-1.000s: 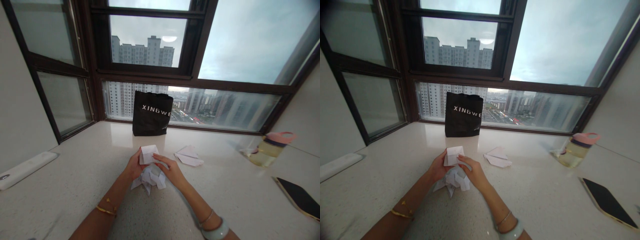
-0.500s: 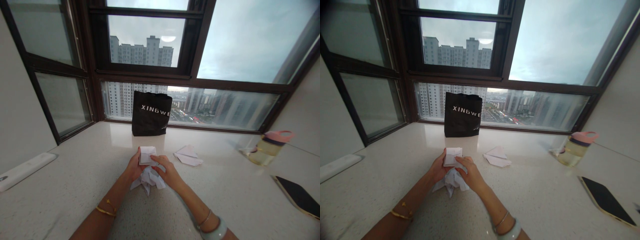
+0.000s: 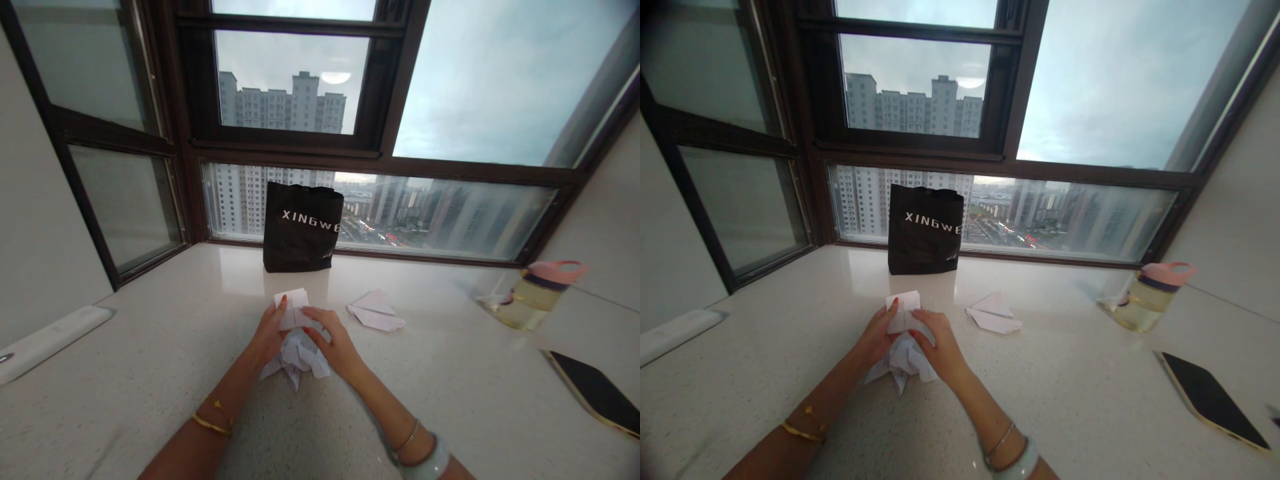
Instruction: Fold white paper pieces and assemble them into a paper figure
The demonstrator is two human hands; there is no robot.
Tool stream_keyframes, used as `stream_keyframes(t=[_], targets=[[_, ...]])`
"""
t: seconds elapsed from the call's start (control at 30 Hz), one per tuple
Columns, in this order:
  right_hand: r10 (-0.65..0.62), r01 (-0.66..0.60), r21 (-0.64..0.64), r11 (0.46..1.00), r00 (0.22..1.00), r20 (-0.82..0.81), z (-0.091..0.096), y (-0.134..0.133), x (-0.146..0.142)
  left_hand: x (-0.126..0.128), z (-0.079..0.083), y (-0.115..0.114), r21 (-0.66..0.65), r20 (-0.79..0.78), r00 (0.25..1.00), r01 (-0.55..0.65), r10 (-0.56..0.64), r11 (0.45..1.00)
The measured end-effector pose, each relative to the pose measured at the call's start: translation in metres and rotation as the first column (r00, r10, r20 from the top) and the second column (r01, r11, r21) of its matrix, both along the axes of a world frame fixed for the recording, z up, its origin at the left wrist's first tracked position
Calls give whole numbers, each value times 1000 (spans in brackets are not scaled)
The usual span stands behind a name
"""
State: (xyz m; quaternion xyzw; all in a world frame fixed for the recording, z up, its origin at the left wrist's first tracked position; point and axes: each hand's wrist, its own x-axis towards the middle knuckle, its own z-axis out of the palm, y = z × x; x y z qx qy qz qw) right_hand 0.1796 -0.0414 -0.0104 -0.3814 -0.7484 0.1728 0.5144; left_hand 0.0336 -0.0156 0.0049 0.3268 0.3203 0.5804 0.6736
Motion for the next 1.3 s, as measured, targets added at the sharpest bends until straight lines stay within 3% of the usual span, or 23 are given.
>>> stream_keyframes(t=[0.07, 0.13, 0.23, 0.33, 0.6, 0.97, 1.3], targets=[[-127, 118, -72, 990, 984, -122, 0, 3, 1, 0, 0, 2, 18, -1, 999, -43, 43, 999], [-187, 140, -214, 967, 958, -218, -2, 8, 2, 1, 0, 2, 38, 6, 999, -49, 49, 998], [-101, -31, -386, 922, 943, -316, -3, 13, 4, 4, 0, 1, 60, 16, 1000, -2, 1, 998], [-23, -169, -464, 870, 925, -380, -1, 15, 4, 8, 0, -2, 55, 20, 998, 56, -57, 997], [37, -268, -520, 811, 911, -412, 6, 10, 7, 2, 11, -12, 88, 64, 958, 274, -280, 958], [96, -416, -470, 778, 819, -565, -1, 11, -3, -3, 8, -8, 119, 186, 950, 233, -252, 965], [107, -315, -547, 775, 920, -378, 1, 5, -2, -2, 9, -6, 52, 250, 933, 254, -259, 966]])
